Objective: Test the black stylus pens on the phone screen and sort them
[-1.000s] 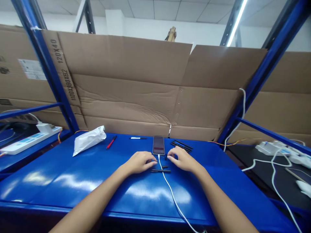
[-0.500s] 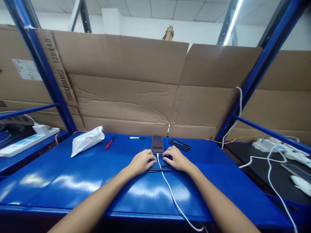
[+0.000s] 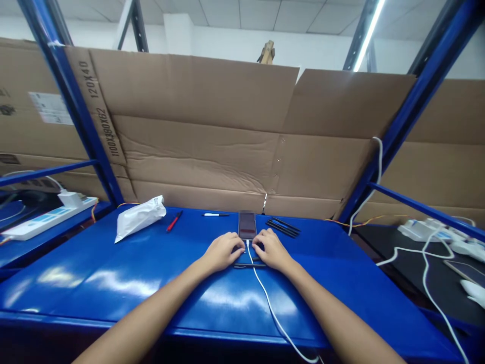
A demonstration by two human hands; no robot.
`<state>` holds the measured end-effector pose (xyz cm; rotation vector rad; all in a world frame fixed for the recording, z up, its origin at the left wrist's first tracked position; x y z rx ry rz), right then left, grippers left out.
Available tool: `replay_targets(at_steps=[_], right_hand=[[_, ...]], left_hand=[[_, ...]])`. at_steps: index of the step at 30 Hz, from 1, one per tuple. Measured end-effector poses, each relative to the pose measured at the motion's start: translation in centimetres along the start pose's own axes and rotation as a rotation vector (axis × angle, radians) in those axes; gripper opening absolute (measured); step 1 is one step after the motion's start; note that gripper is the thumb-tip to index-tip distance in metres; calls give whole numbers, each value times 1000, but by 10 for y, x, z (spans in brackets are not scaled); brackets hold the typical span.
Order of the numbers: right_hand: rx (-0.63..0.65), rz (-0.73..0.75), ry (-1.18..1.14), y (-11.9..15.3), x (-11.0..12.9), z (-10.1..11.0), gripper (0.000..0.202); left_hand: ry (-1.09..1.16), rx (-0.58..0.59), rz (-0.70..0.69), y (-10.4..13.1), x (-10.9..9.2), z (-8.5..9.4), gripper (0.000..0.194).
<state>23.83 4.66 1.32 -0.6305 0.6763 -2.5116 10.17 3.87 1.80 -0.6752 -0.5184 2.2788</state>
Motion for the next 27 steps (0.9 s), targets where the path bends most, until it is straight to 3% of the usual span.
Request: replay_targets(at_steps=[7, 12, 18, 27], right_hand=[[-15, 11, -33, 0, -2, 6, 7], [-64, -18, -42, -3, -20, 20, 21], [56, 3, -14, 2, -33, 14, 30], [81, 10, -4, 1, -30, 14, 9]], left_hand=[[47, -22, 20, -1, 2, 3, 10], [85, -47, 19, -1, 3, 7, 12], [51, -49, -22, -1, 2, 7, 17], [37, -30, -8, 0, 2, 6, 24]])
Point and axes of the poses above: each hand's wrist, its own y-axis away from the middle knuckle, its own z-axis out of the back of the hand, x = y × z, the point moved 9 cm from there along -y, towards the middle knuckle, and after that the axes turned 12 degrees about -x, right-handed, at the moved point
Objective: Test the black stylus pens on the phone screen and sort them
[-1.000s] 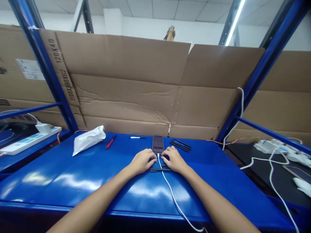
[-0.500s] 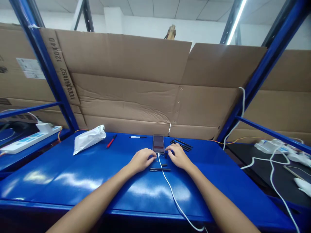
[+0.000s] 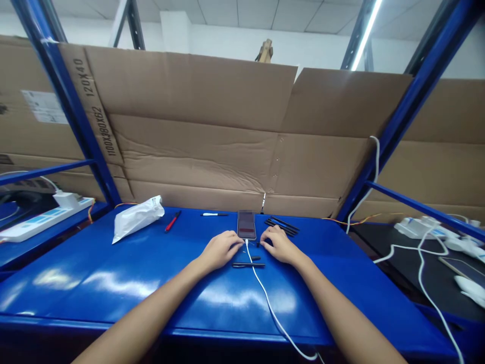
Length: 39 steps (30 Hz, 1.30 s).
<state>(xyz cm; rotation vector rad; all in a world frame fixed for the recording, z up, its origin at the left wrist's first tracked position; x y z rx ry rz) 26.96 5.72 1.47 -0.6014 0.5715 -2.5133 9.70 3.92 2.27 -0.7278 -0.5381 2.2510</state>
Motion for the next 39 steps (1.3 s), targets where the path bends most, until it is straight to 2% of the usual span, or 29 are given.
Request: replay_targets(at_steps=[8, 10, 14, 17, 21, 25, 32, 39], right_hand=[[-100, -86, -141, -4, -2, 17, 11], [-107, -72, -173, -5, 2, 19, 11], [-130, -13, -225, -5, 17, 24, 26], [-163, -2, -266, -4, 26, 26, 26], [-160, 10, -338, -3, 38, 24, 20], [-135, 30, -395, -2, 49, 23, 18], [-91, 50, -402, -1, 60, 25, 16], [-102, 64, -356, -1, 63, 26, 12]], left_hand=[[37, -27, 55, 0, 8, 2, 18], [58, -24, 71, 0, 9, 1, 17], [110, -60, 106, -1, 10, 4, 18], [148, -107, 141, -2, 12, 9, 25], [289, -145, 201, -2, 14, 14, 27], [396, -143, 206, -2, 10, 15, 22], [376, -132, 201, -1, 10, 12, 22], [358, -131, 164, 0, 10, 9, 19]])
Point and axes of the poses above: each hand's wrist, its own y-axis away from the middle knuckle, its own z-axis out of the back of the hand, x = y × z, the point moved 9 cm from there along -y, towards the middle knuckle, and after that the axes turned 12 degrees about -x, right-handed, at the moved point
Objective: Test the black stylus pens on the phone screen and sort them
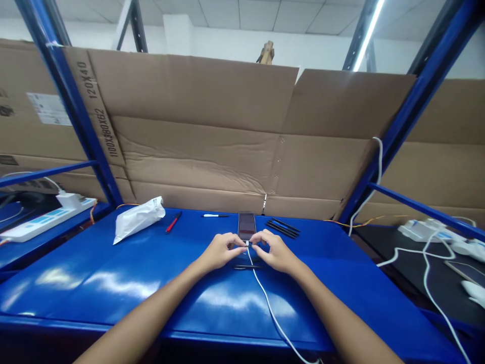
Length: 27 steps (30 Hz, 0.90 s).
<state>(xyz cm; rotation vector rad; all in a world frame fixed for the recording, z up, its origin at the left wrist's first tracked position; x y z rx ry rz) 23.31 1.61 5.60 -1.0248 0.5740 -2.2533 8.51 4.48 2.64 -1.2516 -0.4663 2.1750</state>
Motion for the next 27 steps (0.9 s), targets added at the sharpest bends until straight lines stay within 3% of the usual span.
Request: replay_targets(at_steps=[8, 14, 17, 21, 27], right_hand=[[2, 20, -23, 2, 3, -6, 11], [43, 21, 25, 4, 0, -17, 13], [30, 27, 78, 3, -3, -16, 16], [-51, -32, 239, 2, -19, -5, 12], [42, -121, 411, 9, -43, -13, 10]], left_hand=[[-39, 14, -24, 0, 0, -2, 15], [-95, 53, -162, 1, -12, -5, 16], [-125, 58, -159, 1, -13, -5, 17], [-253, 27, -58, -4, 1, 5, 20], [-443, 83, 52, -4, 29, 9, 15]])
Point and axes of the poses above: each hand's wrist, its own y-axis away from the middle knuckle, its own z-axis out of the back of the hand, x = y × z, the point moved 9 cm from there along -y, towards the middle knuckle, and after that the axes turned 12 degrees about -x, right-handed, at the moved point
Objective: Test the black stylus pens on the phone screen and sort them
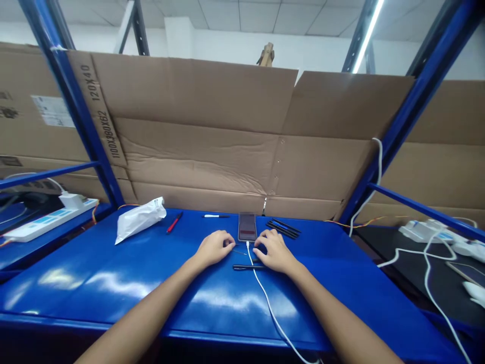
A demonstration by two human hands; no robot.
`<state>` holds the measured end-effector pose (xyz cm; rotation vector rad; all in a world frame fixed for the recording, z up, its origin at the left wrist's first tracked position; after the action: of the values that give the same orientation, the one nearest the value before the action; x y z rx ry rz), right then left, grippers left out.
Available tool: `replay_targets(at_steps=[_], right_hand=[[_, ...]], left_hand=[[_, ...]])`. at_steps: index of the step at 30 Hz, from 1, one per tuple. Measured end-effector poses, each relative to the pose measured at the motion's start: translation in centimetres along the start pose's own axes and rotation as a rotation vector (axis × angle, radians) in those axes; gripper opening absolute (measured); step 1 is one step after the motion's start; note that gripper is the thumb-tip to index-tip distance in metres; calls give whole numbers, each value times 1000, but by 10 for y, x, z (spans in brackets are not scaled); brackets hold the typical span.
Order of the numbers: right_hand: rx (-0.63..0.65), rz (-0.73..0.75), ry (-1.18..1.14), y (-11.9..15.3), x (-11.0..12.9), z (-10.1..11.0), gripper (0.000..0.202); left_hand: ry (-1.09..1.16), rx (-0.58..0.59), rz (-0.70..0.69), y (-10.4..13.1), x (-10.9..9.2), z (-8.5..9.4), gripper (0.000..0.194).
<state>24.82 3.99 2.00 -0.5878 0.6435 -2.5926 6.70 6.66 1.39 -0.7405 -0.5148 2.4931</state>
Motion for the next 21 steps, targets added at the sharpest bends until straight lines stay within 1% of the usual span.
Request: replay_targets(at_steps=[4, 7, 9, 11, 14, 16, 18, 21], right_hand=[[-18, -44, 2, -1, -2, -9, 6], [-39, -55, -12, -3, -3, -12, 6], [-47, -56, -18, -4, -4, -12, 8], [-53, -50, -24, -4, -4, -11, 9], [-48, -48, -23, -3, -3, -10, 6], [-41, -60, -15, -3, -5, -11, 5], [-32, -68, -16, -3, -6, -13, 5], [-25, -59, -31, -3, -5, -15, 8]], left_hand=[[-17, 8, -15, 1, 0, -6, 15], [-14, -6, -26, 1, -4, -4, 17], [15, -27, -64, 2, -11, 1, 19], [77, -18, -165, 5, -26, 6, 22], [149, 95, -382, 17, -54, 5, 27], [137, 167, -471, 24, -65, 0, 31], [121, 211, -500, 28, -70, -6, 32], [112, 243, -493, 30, -69, -12, 24]])
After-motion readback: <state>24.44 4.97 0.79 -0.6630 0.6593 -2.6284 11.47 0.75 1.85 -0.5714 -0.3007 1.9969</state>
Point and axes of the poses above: each hand's wrist, its own y-axis away from the middle knuckle, its own z-axis out of the back of the hand, x = y × z, the point moved 9 cm from there along -y, towards the middle knuckle, and after that the axes turned 12 degrees about -x, right-handed, at the moved point
